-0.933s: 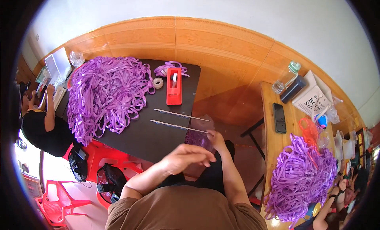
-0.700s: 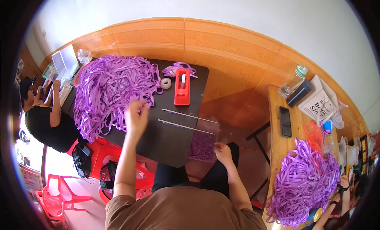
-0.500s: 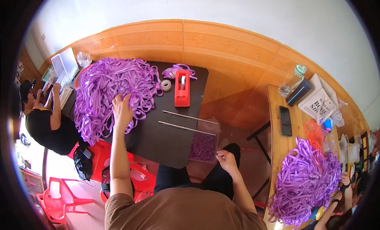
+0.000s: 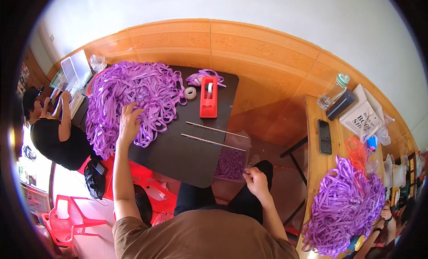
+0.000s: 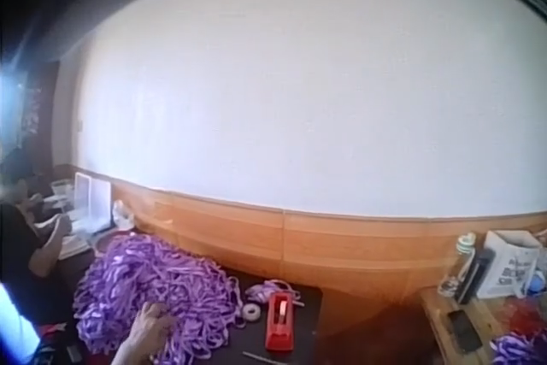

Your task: Wrap purple ribbon strips around parallel metal rods to assemble decorations.

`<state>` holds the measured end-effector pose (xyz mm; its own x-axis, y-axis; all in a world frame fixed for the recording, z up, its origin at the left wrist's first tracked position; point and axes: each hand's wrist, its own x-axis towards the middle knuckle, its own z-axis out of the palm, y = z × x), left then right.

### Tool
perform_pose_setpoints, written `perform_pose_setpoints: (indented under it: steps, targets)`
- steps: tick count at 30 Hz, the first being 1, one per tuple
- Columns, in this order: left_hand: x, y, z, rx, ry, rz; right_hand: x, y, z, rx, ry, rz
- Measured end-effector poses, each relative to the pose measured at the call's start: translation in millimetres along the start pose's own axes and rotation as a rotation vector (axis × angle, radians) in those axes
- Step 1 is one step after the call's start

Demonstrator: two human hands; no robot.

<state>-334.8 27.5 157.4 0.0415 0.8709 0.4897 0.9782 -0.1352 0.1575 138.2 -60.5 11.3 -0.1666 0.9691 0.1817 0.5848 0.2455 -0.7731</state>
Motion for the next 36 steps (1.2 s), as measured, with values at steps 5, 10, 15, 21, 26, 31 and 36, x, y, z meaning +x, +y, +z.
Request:
perform_pose_setpoints:
  steps: [5, 10, 15, 21, 26, 31, 36]
  targets:
    - [5, -16, 2, -0.036, -0.012, 0.148, 2, -15, -11, 0.006, 0.003, -0.061]
    - [31, 3, -35, -0.885, 0.115, -0.220, 10, -50, -32, 0.199, -0.027, -0.097]
    - [49, 114, -104, -1.190, 0.016, -0.099, 35, -99, -51, 0.296, -0.013, -0.197]
    - [28, 218, -99, -1.004, -0.370, 0.321, 63, -181, -66, 0.601, -0.032, -0.411]
    - [20, 239, -73, -1.135, -0.563, 0.345, 56, -160, -75, 1.031, -0.300, -0.221]
    - [-1, 233, -24, -1.355, -0.895, 0.059, 42, -123, -108, 1.109, -0.054, -0.293]
    - [-14, 251, -10, -1.332, -1.016, 0.010, 32, -104, -100, 0.769, -0.003, -0.258]
